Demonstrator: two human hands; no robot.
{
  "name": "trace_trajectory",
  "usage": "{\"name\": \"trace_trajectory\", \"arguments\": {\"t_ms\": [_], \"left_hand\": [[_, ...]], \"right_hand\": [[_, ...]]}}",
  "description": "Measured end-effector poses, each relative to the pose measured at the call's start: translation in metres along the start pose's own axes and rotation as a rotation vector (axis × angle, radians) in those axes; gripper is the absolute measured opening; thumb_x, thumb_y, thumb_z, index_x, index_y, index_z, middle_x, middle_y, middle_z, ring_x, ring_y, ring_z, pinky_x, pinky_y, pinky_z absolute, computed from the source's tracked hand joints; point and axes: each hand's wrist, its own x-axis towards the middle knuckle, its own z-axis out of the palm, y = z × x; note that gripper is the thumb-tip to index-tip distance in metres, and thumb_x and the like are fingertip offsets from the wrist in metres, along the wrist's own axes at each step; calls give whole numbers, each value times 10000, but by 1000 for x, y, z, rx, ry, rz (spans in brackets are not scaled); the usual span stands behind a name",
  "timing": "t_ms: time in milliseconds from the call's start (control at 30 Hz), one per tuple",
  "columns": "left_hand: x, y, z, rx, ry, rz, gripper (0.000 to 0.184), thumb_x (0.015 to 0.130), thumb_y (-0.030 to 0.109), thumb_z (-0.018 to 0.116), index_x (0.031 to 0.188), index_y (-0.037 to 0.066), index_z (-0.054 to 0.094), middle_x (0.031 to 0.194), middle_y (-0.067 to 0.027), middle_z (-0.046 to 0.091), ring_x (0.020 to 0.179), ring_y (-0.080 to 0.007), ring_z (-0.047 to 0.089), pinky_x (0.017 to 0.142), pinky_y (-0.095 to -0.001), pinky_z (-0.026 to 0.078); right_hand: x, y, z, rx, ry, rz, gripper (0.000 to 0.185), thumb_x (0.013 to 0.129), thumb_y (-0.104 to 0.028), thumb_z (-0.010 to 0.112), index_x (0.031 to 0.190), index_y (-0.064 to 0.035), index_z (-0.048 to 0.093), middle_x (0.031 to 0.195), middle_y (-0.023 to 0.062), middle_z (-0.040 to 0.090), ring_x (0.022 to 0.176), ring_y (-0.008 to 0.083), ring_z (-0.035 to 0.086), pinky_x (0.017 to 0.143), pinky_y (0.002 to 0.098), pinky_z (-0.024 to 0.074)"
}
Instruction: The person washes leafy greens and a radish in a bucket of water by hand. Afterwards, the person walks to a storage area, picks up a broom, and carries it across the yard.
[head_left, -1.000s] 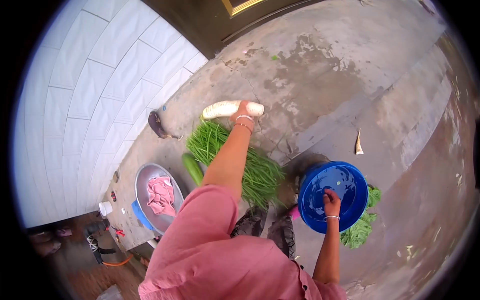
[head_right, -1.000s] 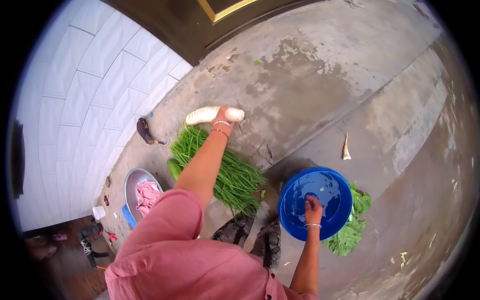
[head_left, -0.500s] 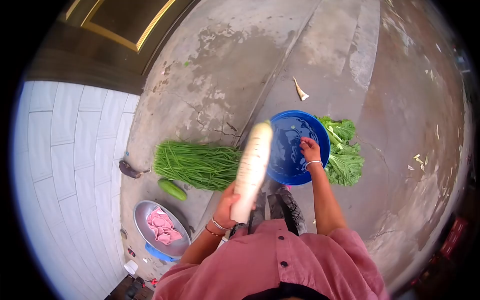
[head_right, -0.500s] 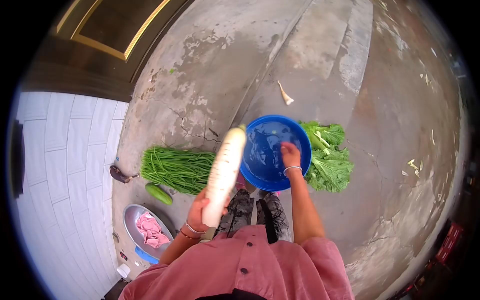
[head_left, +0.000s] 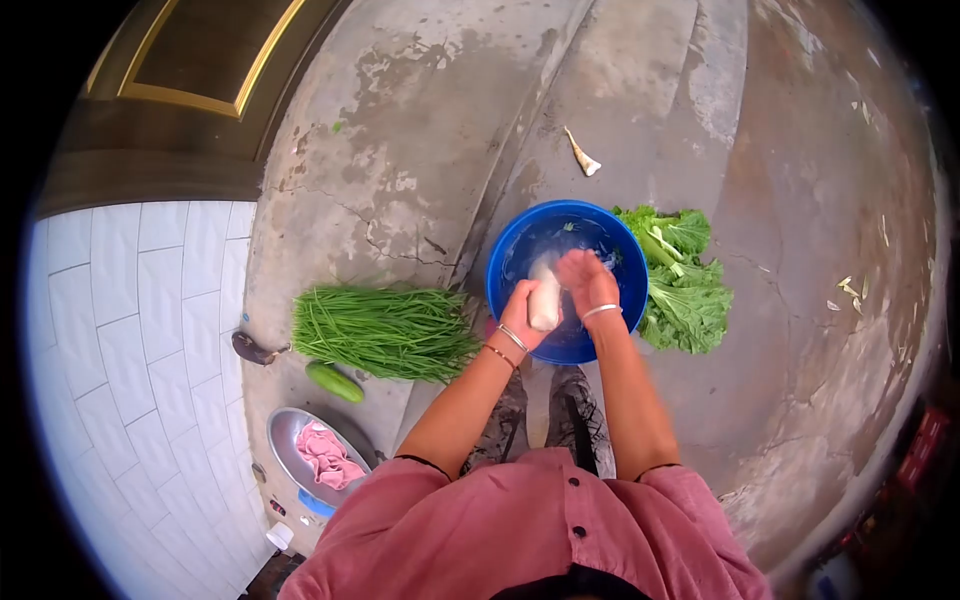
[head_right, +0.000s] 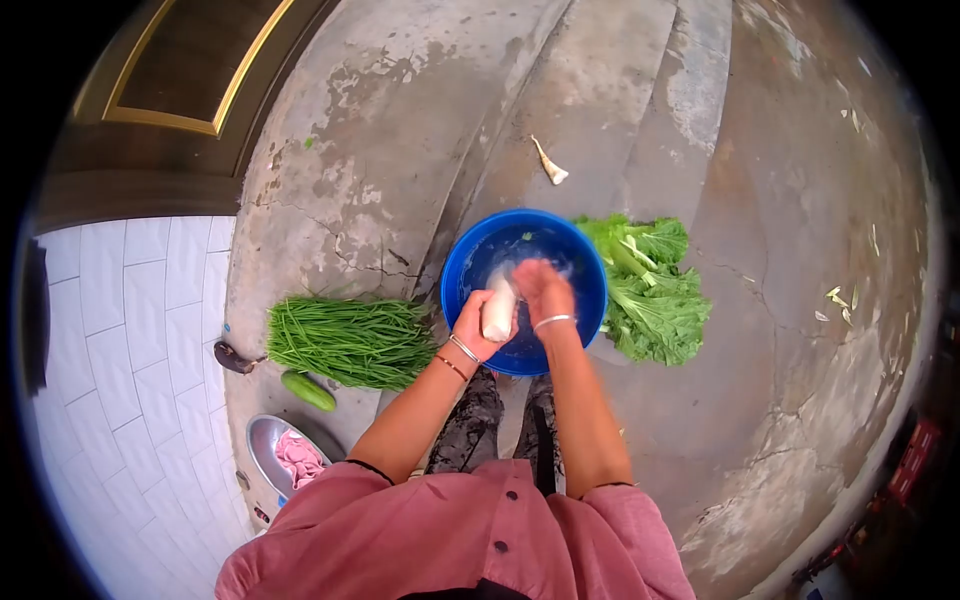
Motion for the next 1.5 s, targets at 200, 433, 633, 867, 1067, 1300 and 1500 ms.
{"name": "trace_trajectory", "arguments": {"t_ms": [200,433,633,867,1067,1300,1500], "left_hand": [[31,-10,-25,758,23,418,408,839,367,483,1111,64,502,994,-94,573,870,-217,572,762,-313,461],[1,-15,-1,1366,218,501,550,872,268,452,1316,-20,302,1203,-184,497,1045,-247,516,903,-294,379],[-12,-5,18,709,137,206,431,905,281,449,1253,31,410,1158,-105,519,1042,-170,513,846,-287,431],[17,-8,-11,464,67,259,386,926,348,392,1186,69,455,1103,-69,559,983,-195,552,820,-338,464],[-8,-3,-9,-307,-610,-235,410,910,303,381,1180,-1,432,1036,-174,564,936,-272,571,769,-361,491],[-25,5,11,144,-52,-58,452,910,363,372,1201,23,433,1028,-177,566,890,-291,587,734,-404,511],[7,24,-11,307,-219,-164,466,918,423,323,1164,51,457,990,-125,584,836,-270,600,665,-400,525]], "right_hand": [[-21,45,5,-1130,-163,-545,416,887,-277,442,1166,27,495,1212,193,486,1168,304,426,994,355,305],[113,19,-16,-1046,-108,-194,508,863,-325,467,1225,31,428,1312,234,369,1245,306,333,1025,348,248],[60,19,8,-654,-28,26,608,853,-318,499,1297,45,300,1193,222,463,1037,325,478,883,371,383],[-20,42,21,-1327,11,-335,711,868,-383,438,1352,45,142,1362,296,207,1273,416,200,1048,392,187],[123,28,-12,-41,-94,329,309,870,-283,468,1032,-25,523,815,136,585,635,244,565,623,392,497],[108,10,-4,-501,196,7,397,820,-291,551,1057,27,532,975,162,592,831,261,581,747,366,462],[73,40,6,-774,221,-330,672,799,-309,570,1305,43,302,1352,268,276,1242,355,309,1014,344,265]]}}
